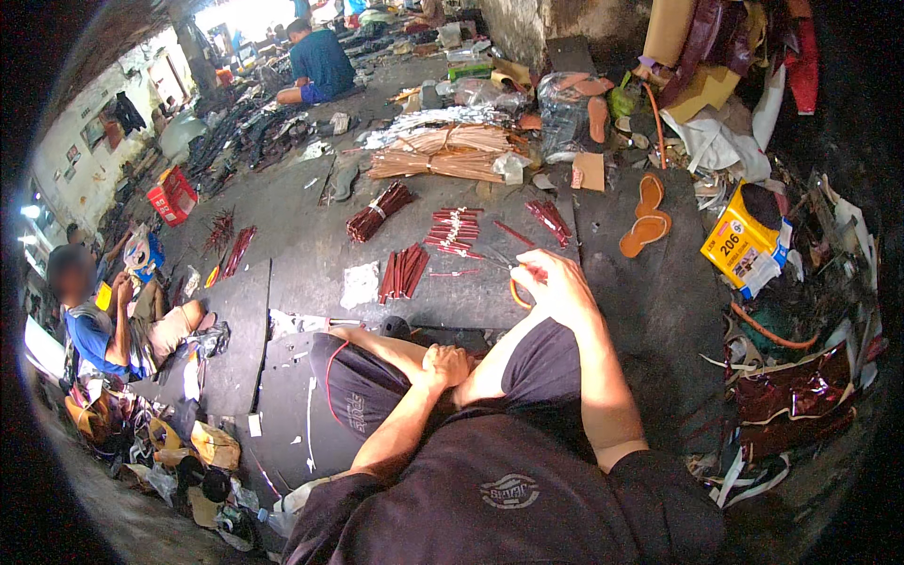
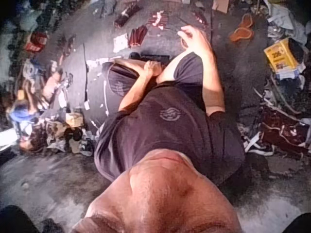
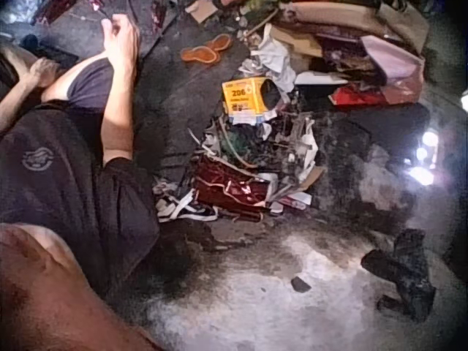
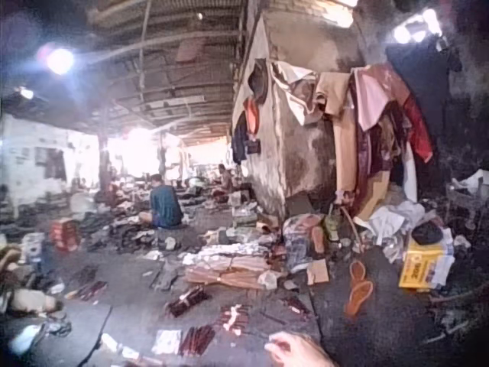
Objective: The person sits on the floor and repeatedly cuts red decorative strips into shorter pieces using orange-handled scissors. They then fold or crimp the cut pieces by hand and place them into small piles on the floor.
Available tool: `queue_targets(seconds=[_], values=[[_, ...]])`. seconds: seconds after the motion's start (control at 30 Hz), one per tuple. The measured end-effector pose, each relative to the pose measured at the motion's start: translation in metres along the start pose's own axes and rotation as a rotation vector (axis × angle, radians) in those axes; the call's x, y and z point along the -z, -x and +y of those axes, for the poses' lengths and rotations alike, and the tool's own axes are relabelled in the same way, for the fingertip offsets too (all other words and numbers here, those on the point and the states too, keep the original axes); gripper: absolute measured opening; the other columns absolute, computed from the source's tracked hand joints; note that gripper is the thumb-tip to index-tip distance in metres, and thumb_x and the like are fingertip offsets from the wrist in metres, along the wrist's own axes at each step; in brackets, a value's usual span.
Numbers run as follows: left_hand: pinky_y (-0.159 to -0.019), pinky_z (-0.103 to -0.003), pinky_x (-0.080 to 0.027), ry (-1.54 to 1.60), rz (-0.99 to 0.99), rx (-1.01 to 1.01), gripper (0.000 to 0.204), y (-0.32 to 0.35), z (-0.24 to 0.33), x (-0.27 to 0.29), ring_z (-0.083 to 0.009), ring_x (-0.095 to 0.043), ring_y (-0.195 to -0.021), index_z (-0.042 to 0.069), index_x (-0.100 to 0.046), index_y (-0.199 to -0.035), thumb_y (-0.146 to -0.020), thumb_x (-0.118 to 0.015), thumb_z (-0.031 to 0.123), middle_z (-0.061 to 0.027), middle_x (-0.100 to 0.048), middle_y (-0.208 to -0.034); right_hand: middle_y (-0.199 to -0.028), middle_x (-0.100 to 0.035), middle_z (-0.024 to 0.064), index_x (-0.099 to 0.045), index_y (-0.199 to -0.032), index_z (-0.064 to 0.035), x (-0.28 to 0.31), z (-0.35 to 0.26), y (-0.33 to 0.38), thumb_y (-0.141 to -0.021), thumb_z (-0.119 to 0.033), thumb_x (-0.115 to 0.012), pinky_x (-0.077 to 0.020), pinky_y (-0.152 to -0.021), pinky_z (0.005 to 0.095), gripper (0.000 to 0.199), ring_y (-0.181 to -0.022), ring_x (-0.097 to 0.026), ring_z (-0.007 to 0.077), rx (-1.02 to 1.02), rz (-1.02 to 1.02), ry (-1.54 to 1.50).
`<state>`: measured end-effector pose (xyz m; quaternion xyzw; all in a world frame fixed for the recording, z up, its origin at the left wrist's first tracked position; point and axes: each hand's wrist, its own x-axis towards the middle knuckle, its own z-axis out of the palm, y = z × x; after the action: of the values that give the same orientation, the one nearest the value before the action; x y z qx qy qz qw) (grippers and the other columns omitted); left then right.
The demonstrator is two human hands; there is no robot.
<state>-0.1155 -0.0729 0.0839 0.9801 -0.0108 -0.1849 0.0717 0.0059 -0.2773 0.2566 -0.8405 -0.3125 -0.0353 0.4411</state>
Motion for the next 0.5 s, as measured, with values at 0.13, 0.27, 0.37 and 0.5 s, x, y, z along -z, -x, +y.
queue_targets(seconds=[0.13,0.27,0.37,0.5], values=[[-0.090,-0.045,-0.047,0.049,0.065,-0.005,0.049,-0.011,-0.010,-0.013,-0.0299,-0.068,-0.100,0.005,-0.071,-0.101,-0.097,-0.039,0.041,-0.0176,-0.071,-0.104,-0.090,-0.071,0.0151,-0.067,-0.107,-0.0027,-0.005,0.016,-0.008,-0.086,-0.029,-0.073,-0.0530,-0.073,0.0342,0.034,-0.081,-0.069,0.0229,-0.088,-0.105,0.001],[-0.091,-0.044,-0.048,0.030,0.045,-0.006,0.047,-0.025,-0.005,-0.013,-0.0300,-0.069,-0.098,0.006,-0.071,-0.099,-0.096,-0.041,0.042,-0.0176,-0.071,-0.100,-0.096,-0.072,0.0115,-0.066,-0.109,-0.0017,0.005,0.052,-0.016,-0.091,-0.023,-0.069,-0.0533,-0.076,0.0327,0.029,-0.085,-0.068,0.0175,-0.126,-0.111,-0.178],[-0.092,-0.045,-0.049,0.116,-0.019,-0.017,0.045,-0.031,-0.008,-0.006,-0.0307,-0.068,-0.100,0.007,-0.070,-0.103,-0.095,-0.044,0.043,-0.0190,-0.070,-0.104,-0.100,-0.072,0.0119,-0.065,-0.112,-0.0012,0.021,0.050,-0.031,-0.091,-0.020,-0.068,-0.0529,-0.080,0.0318,0.028,-0.090,-0.068,0.0168,-0.164,-0.093,-0.138],[-0.093,-0.044,-0.050,0.113,0.081,0.032,0.045,-0.035,-0.055,0.016,-0.0318,-0.066,-0.104,0.009,-0.067,-0.111,-0.094,-0.051,0.047,-0.0203,-0.067,-0.112,-0.101,-0.071,0.0086,-0.065,-0.112,-0.0016,0.000,0.046,-0.072,-0.092,-0.017,-0.067,-0.0520,-0.079,0.0290,0.026,-0.090,-0.066,0.0138,-0.124,-0.144,-0.148]])
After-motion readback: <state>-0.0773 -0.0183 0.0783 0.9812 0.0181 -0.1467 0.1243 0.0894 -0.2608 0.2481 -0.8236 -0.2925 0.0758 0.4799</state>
